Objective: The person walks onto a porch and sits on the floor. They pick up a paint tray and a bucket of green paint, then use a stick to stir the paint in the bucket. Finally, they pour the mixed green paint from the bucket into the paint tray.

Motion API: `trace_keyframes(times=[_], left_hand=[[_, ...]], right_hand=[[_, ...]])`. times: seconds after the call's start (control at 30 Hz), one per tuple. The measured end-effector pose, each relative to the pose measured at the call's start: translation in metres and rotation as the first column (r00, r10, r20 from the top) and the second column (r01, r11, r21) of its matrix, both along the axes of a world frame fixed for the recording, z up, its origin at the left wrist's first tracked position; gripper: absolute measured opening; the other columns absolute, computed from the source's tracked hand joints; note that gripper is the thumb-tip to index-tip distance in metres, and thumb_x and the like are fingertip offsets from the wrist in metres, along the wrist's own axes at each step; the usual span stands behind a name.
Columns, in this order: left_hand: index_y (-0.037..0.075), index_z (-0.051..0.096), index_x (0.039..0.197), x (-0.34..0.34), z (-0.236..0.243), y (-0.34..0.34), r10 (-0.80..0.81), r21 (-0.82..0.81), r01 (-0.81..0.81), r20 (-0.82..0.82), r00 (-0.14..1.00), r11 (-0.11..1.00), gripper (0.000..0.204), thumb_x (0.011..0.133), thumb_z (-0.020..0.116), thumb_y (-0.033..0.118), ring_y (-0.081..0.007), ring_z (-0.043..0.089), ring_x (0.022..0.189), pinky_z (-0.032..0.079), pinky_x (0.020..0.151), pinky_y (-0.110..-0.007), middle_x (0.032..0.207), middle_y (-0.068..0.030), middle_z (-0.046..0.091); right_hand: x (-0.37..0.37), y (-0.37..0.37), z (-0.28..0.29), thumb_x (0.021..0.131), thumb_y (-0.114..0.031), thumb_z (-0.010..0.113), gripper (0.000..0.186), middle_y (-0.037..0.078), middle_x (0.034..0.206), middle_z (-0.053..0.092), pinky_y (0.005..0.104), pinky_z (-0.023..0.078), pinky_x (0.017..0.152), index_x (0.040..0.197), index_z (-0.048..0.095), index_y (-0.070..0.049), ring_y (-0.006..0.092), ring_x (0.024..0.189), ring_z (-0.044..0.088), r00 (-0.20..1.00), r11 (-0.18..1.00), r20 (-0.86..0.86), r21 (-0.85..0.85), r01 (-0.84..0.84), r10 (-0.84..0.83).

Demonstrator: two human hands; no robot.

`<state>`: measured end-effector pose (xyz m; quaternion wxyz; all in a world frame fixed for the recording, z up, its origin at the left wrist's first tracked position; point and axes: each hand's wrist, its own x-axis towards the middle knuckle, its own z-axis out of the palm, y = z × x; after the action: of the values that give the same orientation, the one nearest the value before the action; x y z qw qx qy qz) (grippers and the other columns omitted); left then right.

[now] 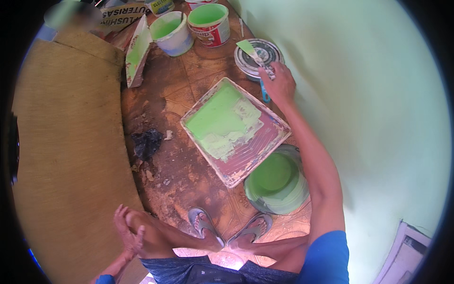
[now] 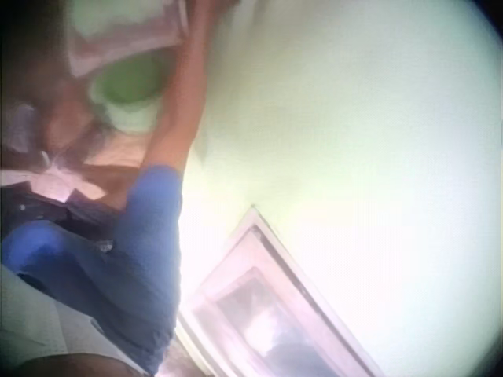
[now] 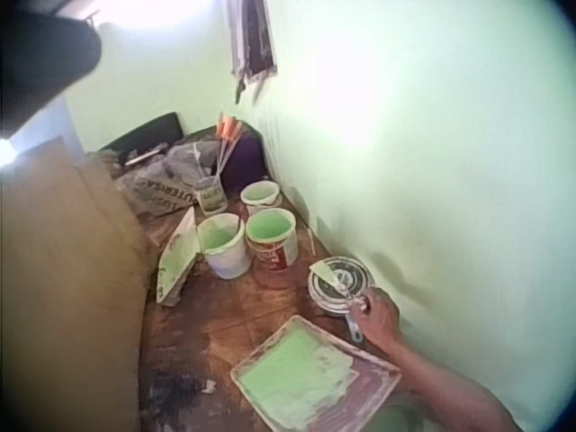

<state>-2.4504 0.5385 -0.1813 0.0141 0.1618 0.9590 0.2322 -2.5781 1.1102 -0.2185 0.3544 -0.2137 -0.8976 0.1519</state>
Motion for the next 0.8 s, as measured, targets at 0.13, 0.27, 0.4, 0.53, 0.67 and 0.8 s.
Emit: trace_keyframes(times=[0.13, 0.27, 0.4, 0.53, 0.67, 0.8], left_hand=[[0.001, 0.042, 0.119, 0.000, 0.026, 0.009, -0.099, -0.047, 0.105, 0.110, 0.989, 0.993, 0.074, 0.069, 0.064, 0.050, -0.0397, 0.034, 0.120, 0.028, 0.100, -0.049, 0.127, -0.0232, 0.037], [0.002, 0.044, 0.118, -0.006, 0.042, 0.015, -0.107, -0.065, 0.122, 0.202, 0.974, 0.990, 0.070, 0.068, 0.067, 0.045, -0.0399, 0.034, 0.119, 0.030, 0.099, -0.048, 0.126, -0.0240, 0.037], [0.002, 0.045, 0.117, -0.008, 0.057, 0.006, -0.108, -0.134, 0.145, 0.252, 0.962, 0.980, 0.073, 0.065, 0.069, 0.046, -0.0402, 0.035, 0.117, 0.030, 0.098, -0.049, 0.124, -0.0252, 0.038], [0.001, 0.049, 0.110, 0.002, 0.063, -0.007, -0.141, -0.075, 0.159, 0.207, 0.968, 0.984, 0.061, 0.071, 0.066, 0.045, -0.0404, 0.038, 0.112, 0.031, 0.097, -0.048, 0.120, -0.0256, 0.042], [0.000, 0.054, 0.096, 0.042, 0.132, -0.034, -0.015, -0.083, 0.032, 0.199, 0.980, 0.996, 0.038, 0.078, 0.060, 0.034, -0.0401, 0.045, 0.103, 0.038, 0.090, -0.045, 0.110, -0.0257, 0.048], [0.001, 0.054, 0.088, 0.043, 0.227, -0.055, -0.109, 0.204, 0.034, 0.373, 0.921, 0.978, 0.021, 0.080, 0.055, 0.021, -0.0380, 0.050, 0.091, 0.042, 0.078, -0.042, 0.100, -0.0228, 0.050]], right_hand=[[0.044, -0.015, 0.013, 0.085, -0.037, 0.056, 0.034, 0.014, 0.072, 0.056, 0.0429, 0.043, 0.063, 0.075, 0.057, -0.004, 0.0328, 0.070, 0.056, 0.992, 1.000, 0.123, 0.019, 0.009, -0.011], [0.106, -0.041, 0.016, 0.088, -0.031, 0.052, 0.033, 0.019, 0.074, 0.054, 0.0458, 0.042, 0.063, 0.075, 0.055, -0.001, 0.0378, 0.071, 0.053, 0.958, 0.993, 0.286, -0.117, 0.018, 0.016], [0.193, -0.090, 0.014, 0.087, -0.026, 0.051, 0.024, 0.021, 0.072, 0.055, 0.0466, 0.041, 0.056, 0.086, 0.055, -0.002, 0.0393, 0.062, 0.054, 0.985, 0.967, 0.174, -0.252, 0.039, 0.006], [0.305, -0.137, 0.067, 0.084, -0.023, 0.054, 0.027, 0.021, 0.065, 0.055, 0.0451, 0.042, 0.057, 0.072, 0.056, 0.001, 0.0388, 0.063, 0.056, 0.831, 0.900, 0.553, -0.390, 0.193, 0.061], [0.392, -0.204, 0.144, 0.084, -0.024, 0.054, 0.030, 0.023, 0.065, 0.056, 0.0480, 0.041, 0.059, 0.068, 0.056, 0.002, 0.0403, 0.062, 0.055, 0.675, 0.822, 0.728, -0.454, 0.344, 0.120], [0.459, -0.257, 0.202, 0.080, -0.022, 0.053, 0.025, 0.023, 0.072, 0.059, 0.0465, 0.045, 0.064, 0.069, 0.060, 0.000, 0.0389, 0.073, 0.059, 0.684, 0.860, 0.730, -0.358, 0.364, 0.014]])
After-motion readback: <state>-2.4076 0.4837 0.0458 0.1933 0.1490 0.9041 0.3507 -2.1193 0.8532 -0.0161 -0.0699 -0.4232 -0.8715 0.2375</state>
